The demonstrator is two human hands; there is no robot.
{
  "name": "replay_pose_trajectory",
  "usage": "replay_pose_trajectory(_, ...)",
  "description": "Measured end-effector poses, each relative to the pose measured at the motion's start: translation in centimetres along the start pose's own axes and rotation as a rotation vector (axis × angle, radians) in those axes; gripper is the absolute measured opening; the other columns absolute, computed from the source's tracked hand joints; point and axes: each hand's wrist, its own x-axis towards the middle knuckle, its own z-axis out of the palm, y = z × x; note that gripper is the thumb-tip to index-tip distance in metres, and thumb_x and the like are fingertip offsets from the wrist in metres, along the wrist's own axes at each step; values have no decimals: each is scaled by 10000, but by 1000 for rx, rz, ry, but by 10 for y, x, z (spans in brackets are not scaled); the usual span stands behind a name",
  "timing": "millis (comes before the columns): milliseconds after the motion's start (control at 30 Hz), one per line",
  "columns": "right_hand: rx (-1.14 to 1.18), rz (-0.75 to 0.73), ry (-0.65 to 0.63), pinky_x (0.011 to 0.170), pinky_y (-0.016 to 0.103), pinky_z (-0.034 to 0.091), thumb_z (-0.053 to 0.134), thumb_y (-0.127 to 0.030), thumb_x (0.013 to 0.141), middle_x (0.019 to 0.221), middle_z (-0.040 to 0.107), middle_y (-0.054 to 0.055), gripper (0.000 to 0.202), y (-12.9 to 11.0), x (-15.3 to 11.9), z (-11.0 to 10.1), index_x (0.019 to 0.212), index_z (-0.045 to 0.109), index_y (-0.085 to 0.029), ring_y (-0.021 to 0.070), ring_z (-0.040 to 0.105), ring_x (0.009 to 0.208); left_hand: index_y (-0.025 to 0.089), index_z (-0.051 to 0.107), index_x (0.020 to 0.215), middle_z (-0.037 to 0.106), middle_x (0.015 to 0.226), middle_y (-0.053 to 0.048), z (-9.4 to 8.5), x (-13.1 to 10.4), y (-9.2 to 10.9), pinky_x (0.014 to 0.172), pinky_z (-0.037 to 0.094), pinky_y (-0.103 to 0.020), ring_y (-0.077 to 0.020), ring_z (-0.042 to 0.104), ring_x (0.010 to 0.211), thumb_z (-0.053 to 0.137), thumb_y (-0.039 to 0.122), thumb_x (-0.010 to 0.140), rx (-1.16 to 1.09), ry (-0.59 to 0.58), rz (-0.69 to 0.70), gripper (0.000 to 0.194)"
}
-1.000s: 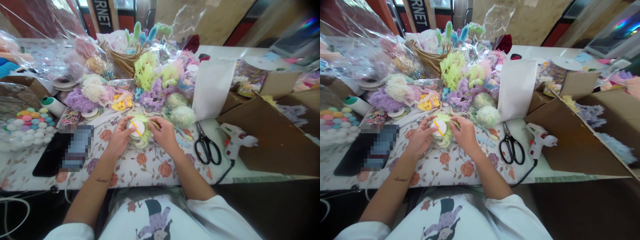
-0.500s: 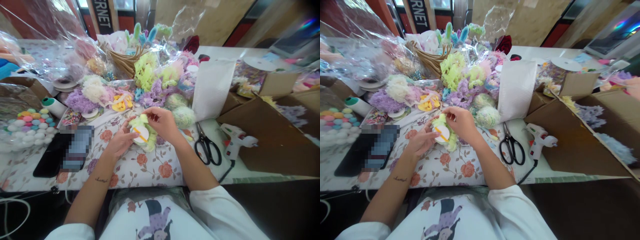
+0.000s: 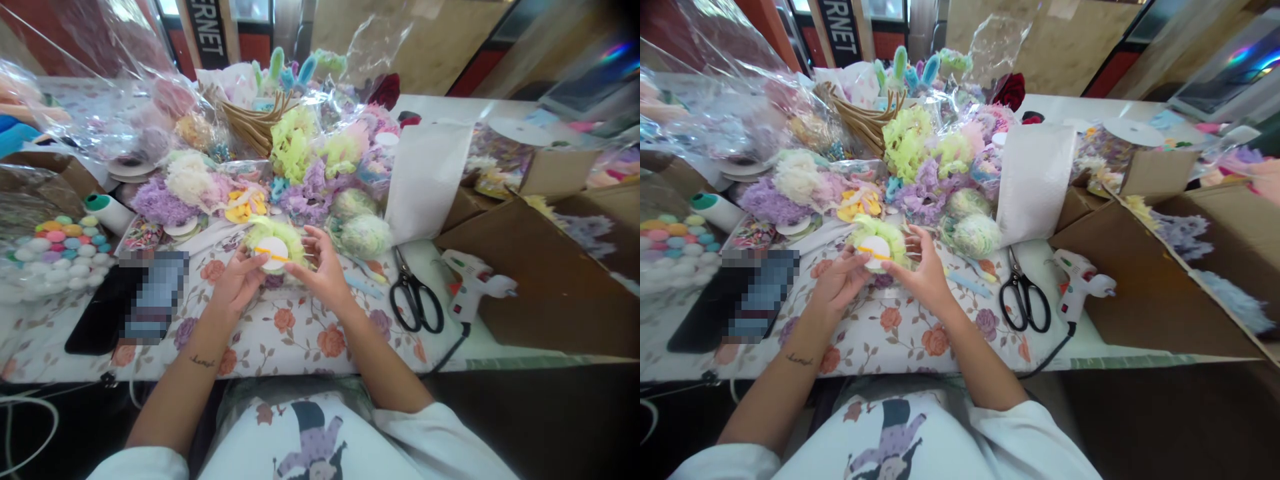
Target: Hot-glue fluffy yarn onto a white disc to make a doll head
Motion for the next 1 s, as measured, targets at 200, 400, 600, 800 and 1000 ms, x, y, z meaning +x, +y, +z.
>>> replay_pose_trajectory(200, 161, 66, -68, 837, 395, 562, 789, -447, 712, 1033, 695, 76, 681, -3, -1, 9, 1272, 460, -244, 241, 681, 937, 222, 564, 1194, 680, 1172, -68, 3, -2, -3, 914, 550, -355, -252, 630, 1142, 791, 178, 657, 34, -53, 76, 585)
replay_pose_trajectory(400, 233, 72, -15, 818, 386, 583, 772, -400, 727, 1061, 667, 63, 620, -2, 0, 3, 1256, 479, -262, 236, 685, 927, 265, 500, 1233, 658, 1174, -31, 6, -7, -2, 911, 516, -310, -199, 635, 1098, 835, 168, 620, 104, -33, 99, 705)
replay_pose_trajectory(600, 121, 51, 38, 727, 377, 585, 718, -364, 772, 1007, 658, 64, 577, 6, 9, -20, 1282, 474, -248, 226, 679, 837, 287, 473, 1319, 622, 955, -4, -12, -2, 6, 779, 521, -279, -161, 637, 877, 841, 258, 663, 391, -30, 53, 752)
replay_pose_trajectory(800, -96, -46, 45, 685, 340, 551, 696, -360, 787, 900, 628, 35, 558, 7, 5, -23, 1285, 488, -221, 206, 640, 793, 248, 658, 905, 561, 1058, -26, -16, 0, 9, 1006, 444, -332, -191, 554, 1098, 810, 280, 702, 665, 199, 698, 255)
replay_pose_trajectory(1000, -35, -34, -66, 810, 353, 522, 722, -343, 777, 1022, 640, 42, 504, -1, -6, -13, 1234, 533, -241, 199, 617, 888, 257, 725, 886, 560, 1330, -71, -12, -4, 6, 1121, 364, -455, -266, 492, 1293, 788, 297, 742, 896, -203, 685, 163)
